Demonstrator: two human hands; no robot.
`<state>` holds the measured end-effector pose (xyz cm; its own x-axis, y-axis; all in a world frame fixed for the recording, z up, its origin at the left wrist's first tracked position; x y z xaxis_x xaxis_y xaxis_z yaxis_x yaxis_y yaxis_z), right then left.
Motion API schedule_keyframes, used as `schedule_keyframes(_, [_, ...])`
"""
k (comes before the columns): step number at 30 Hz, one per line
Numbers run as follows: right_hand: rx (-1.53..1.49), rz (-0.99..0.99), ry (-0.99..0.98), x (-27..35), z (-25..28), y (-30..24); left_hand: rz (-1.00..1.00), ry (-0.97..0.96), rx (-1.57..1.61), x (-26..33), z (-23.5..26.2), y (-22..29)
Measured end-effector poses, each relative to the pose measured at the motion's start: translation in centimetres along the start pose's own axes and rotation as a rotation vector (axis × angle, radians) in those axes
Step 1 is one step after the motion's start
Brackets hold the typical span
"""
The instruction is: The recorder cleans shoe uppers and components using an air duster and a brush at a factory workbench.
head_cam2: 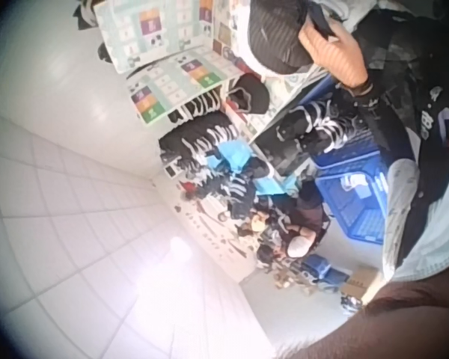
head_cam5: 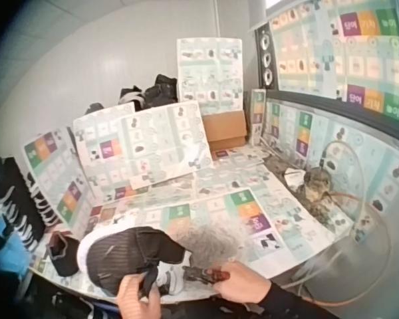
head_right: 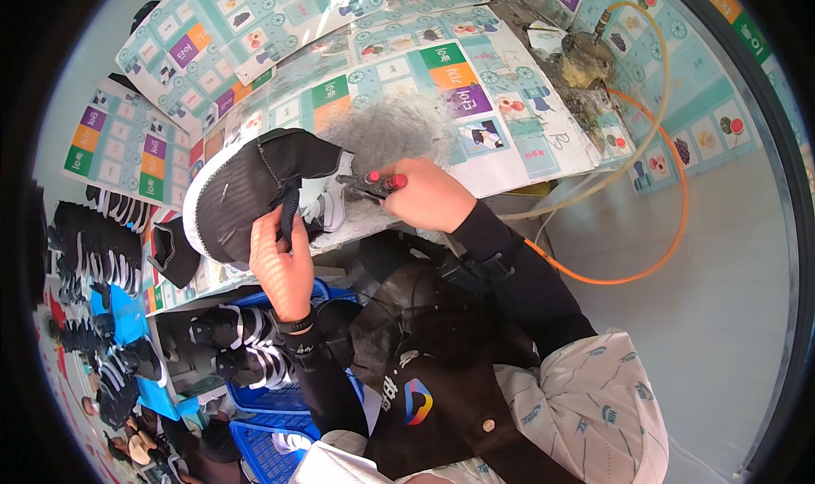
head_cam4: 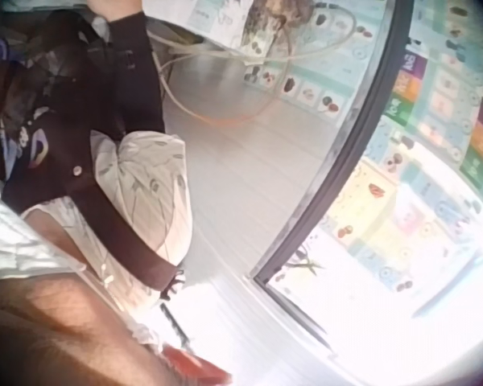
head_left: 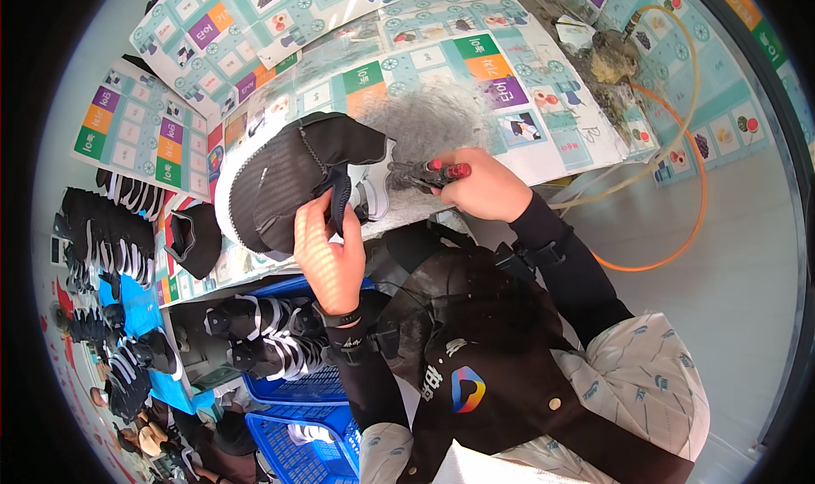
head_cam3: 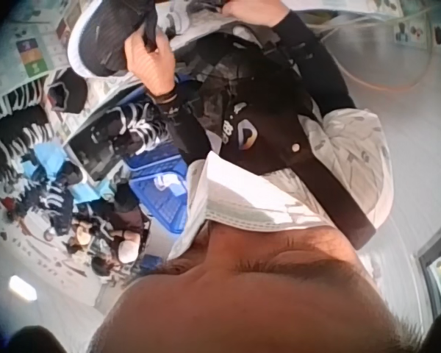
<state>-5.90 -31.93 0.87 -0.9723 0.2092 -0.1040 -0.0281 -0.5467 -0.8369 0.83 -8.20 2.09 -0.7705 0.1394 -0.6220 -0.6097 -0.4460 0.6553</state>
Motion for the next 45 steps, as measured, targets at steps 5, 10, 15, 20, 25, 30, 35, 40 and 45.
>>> schedule_keyframes(5, [-0.084, -0.137, -0.121, 0.1, 0.9, -1.5, 0.020, -0.001, 0.037, 1.1, 0.0, -0.6])
schedule_keyframes(10, [-0.032, 0.106, 0.077, -0.4, 0.9, -1.5, 0.019, 0.046, 0.013, 1.7, 0.2, -0.7])
schedule_keyframes(15, [-0.138, -0.170, -0.294, -0.1, 0.9, -1.4, 0.035, 0.045, 0.029, 1.8, 0.4, -0.9])
schedule_keyframes(20, [-0.085, -0.101, -0.179, 0.0, 1.5, -0.8, 0.025, 0.039, 0.039, 2.0, 0.1, -0.7])
schedule_keyframes(25, [-0.263, -0.239, -0.368, 0.2, 0.9, -0.7, 0.034, 0.034, 0.075, 1.6, 0.1, -0.5])
schedule_keyframes(30, [-0.357, -0.214, -0.192, -0.4, 0.6, 0.0, 0.037, 0.017, 0.070, 1.5, 0.1, -0.7])
schedule_keyframes(35, [-0.335, -0.206, -0.315, -0.5, 0.5, -0.1, 0.055, 0.004, 0.065, 1.6, 0.2, -0.9])
schedule_keyframes(40, [-0.322, -0.186, -0.249, -0.7, 1.1, 0.2, 0.024, 0.011, 0.068, 1.6, 0.1, -0.8])
schedule_keyframes(45, [-0.192, -0.125, -0.187, -0.5, 1.3, -0.2, -0.009, 0.000, -0.010, 1.3, 0.2, -0.4])
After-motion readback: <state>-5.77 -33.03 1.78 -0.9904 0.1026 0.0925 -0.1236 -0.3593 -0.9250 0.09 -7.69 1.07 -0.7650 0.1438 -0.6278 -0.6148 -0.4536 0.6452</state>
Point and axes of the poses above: each hand's wrist, its own x-axis away from the middle knuckle, its own z-axis out of the back of the hand, y = z × x, the point moved 4 cm from there along -x, towards the middle knuckle, and after that the axes turned 7 degrees about y, right-handed, at the moved point
